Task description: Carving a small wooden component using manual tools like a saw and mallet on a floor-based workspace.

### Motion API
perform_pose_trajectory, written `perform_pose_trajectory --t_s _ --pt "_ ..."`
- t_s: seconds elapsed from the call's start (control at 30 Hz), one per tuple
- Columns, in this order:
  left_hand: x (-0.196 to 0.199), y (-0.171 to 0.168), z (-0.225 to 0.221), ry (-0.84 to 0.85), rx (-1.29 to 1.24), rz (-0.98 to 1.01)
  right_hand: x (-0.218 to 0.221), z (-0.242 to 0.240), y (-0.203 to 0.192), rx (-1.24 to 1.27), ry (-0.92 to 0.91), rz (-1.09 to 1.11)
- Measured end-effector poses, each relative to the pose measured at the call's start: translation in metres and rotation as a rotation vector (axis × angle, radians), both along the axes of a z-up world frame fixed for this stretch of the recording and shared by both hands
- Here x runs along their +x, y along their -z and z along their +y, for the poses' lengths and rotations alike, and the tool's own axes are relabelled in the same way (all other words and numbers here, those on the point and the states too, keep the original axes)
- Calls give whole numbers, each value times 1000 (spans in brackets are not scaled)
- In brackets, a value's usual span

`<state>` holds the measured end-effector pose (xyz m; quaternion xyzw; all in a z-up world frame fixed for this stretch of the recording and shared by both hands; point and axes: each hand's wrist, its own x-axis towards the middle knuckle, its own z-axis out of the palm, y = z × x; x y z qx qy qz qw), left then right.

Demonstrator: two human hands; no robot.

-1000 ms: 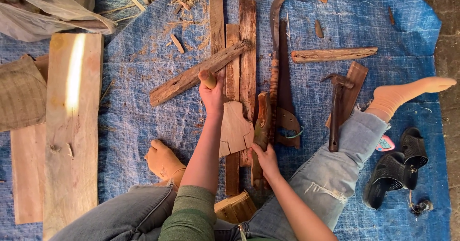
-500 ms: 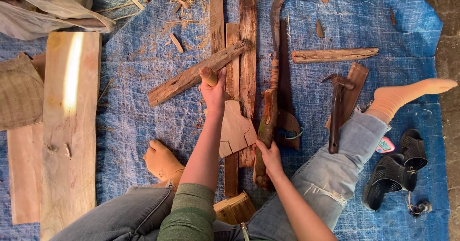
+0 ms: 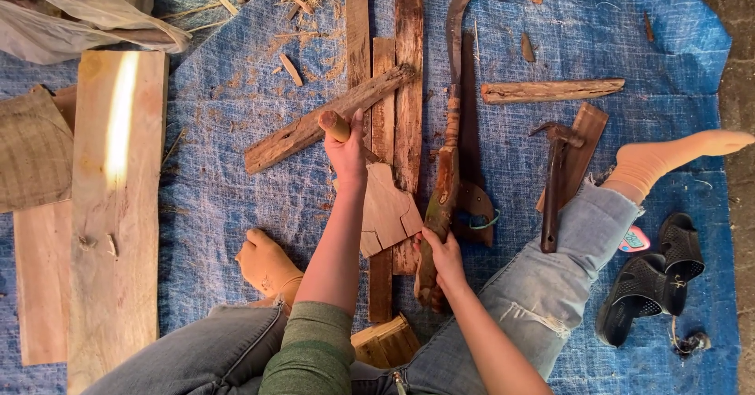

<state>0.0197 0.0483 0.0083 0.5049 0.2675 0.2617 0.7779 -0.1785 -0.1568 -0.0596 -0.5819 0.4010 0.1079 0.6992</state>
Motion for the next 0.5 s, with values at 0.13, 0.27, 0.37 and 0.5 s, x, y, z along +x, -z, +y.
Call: perform_pose_trajectory --t_s 0.13,0.27,0.37,0.5 --pt "-2 1 -7 10 34 4 5 0 -15 8 21 -12" --pt "-6 -8 -18 10 -28 -8 6 -18 -15 -26 43 -46" --pt "-5 -5 -19 13 -41 -18 11 -23 -19 -45 39 -50" --pt "0 13 -11 -13 -62 -43 9 -19 -22 -42 57 -38"
